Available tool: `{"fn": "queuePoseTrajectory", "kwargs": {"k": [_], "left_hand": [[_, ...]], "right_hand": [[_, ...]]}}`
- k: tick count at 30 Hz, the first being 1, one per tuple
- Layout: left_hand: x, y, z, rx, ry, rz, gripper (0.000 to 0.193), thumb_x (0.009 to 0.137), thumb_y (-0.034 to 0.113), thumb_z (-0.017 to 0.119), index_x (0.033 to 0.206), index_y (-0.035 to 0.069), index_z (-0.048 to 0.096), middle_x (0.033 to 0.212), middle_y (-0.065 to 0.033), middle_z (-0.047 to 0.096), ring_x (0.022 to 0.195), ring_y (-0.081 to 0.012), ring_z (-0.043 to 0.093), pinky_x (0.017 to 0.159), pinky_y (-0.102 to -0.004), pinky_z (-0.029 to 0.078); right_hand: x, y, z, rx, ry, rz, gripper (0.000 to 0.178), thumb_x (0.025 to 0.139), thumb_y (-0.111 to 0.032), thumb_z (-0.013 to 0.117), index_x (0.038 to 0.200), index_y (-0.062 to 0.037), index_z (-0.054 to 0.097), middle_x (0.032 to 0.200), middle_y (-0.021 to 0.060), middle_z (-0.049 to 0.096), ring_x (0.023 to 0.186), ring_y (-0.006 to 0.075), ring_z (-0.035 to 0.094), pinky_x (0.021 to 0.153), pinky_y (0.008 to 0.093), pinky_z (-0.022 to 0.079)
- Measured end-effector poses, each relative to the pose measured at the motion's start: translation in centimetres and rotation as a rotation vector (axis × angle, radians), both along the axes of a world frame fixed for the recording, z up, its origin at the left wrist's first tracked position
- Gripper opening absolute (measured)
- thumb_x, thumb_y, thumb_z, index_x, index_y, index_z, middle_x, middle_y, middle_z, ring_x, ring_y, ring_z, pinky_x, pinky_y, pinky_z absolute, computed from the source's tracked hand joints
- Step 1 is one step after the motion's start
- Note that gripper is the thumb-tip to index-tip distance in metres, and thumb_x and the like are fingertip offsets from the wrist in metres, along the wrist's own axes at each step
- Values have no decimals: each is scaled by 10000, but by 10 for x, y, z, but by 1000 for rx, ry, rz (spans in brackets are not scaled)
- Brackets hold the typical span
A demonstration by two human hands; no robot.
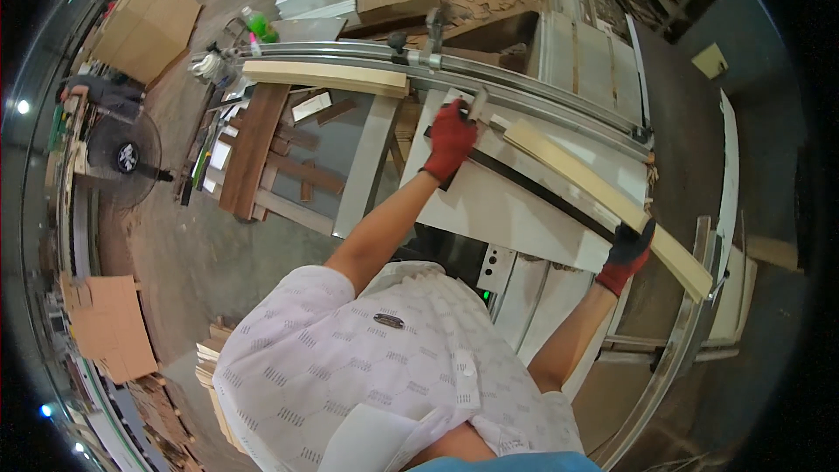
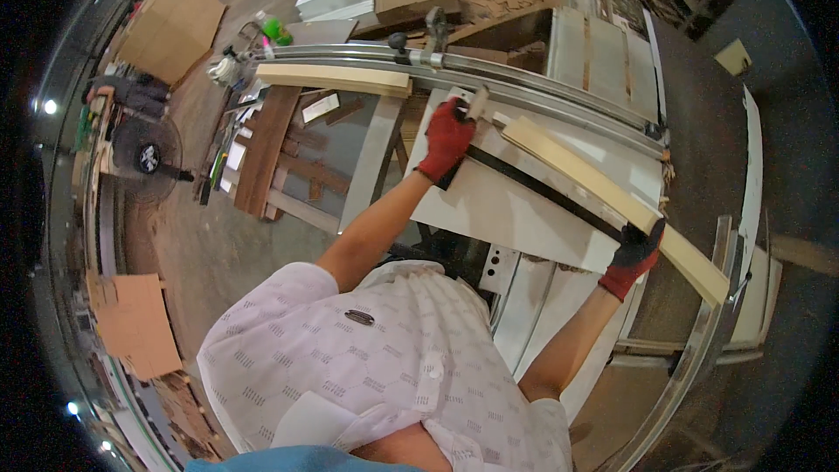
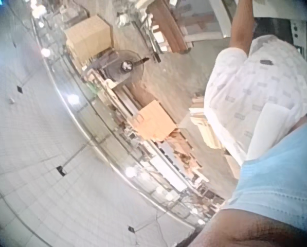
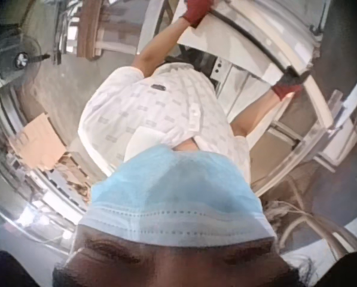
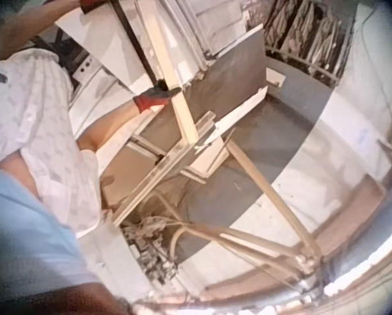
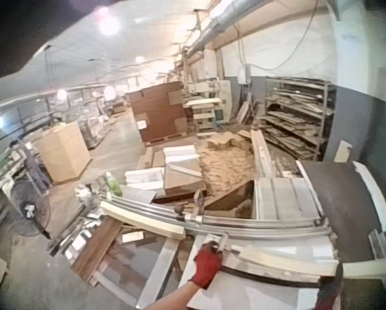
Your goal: The recorder uses a large industrial sliding table saw to cut thin strips of wood to length.
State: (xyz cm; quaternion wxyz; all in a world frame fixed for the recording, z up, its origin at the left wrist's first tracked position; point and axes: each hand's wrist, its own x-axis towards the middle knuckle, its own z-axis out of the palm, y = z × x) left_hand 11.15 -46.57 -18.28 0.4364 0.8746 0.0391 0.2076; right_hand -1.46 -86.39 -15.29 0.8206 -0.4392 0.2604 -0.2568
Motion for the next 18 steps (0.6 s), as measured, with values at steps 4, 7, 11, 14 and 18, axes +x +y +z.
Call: {"fn": "queuePoseTrajectory", "kwargs": {"k": [4, 7, 11, 14, 18], "left_hand": [[-64, 19, 6, -443, 279, -189, 278, 742, 119, 767, 948, 38, 599, 794, -53, 624, 698, -132, 602, 621, -303, 505], [-117, 5, -2, -469, 466, -289, 217, 746, 112, 755, 866, 26, 596, 741, -87, 634, 735, -168, 649, 656, -313, 504], [-130, -11, -24, -2, 304, -447, 267, 748, 116, 734, 969, 63, 595, 918, -92, 638, 840, -246, 634, 700, -376, 515], [-124, -29, -1, 633, 384, -441, 337, 732, 151, 724, 1039, 93, 598, 1091, -126, 600, 1030, -330, 571, 831, -440, 478], [-77, -49, 17, 499, -115, -645, 521, 734, 274, 753, 1202, 121, 585, 1265, -180, 494, 1196, -380, 458, 1000, -517, 372]], "right_hand": [[15, -5, -27, 97, 2, 47, 340, 871, -425, 690, 1062, -145, 656, 859, 34, 670, 681, 178, 618, 554, 308, 485], [31, 5, -54, 134, 19, 145, 282, 872, -394, 695, 999, -147, 647, 847, 34, 676, 711, 180, 625, 575, 308, 493], [57, 18, -91, 310, 39, 198, 262, 858, -390, 714, 950, -149, 669, 857, 27, 688, 714, 187, 634, 586, 317, 511], [60, 22, -98, 395, 91, 260, 260, 863, -369, 724, 952, -133, 661, 837, 44, 688, 674, 193, 633, 583, 317, 534], [68, 32, -74, 498, 164, 289, 263, 857, -364, 733, 955, -134, 651, 821, 34, 682, 666, 196, 632, 572, 320, 547]]}}
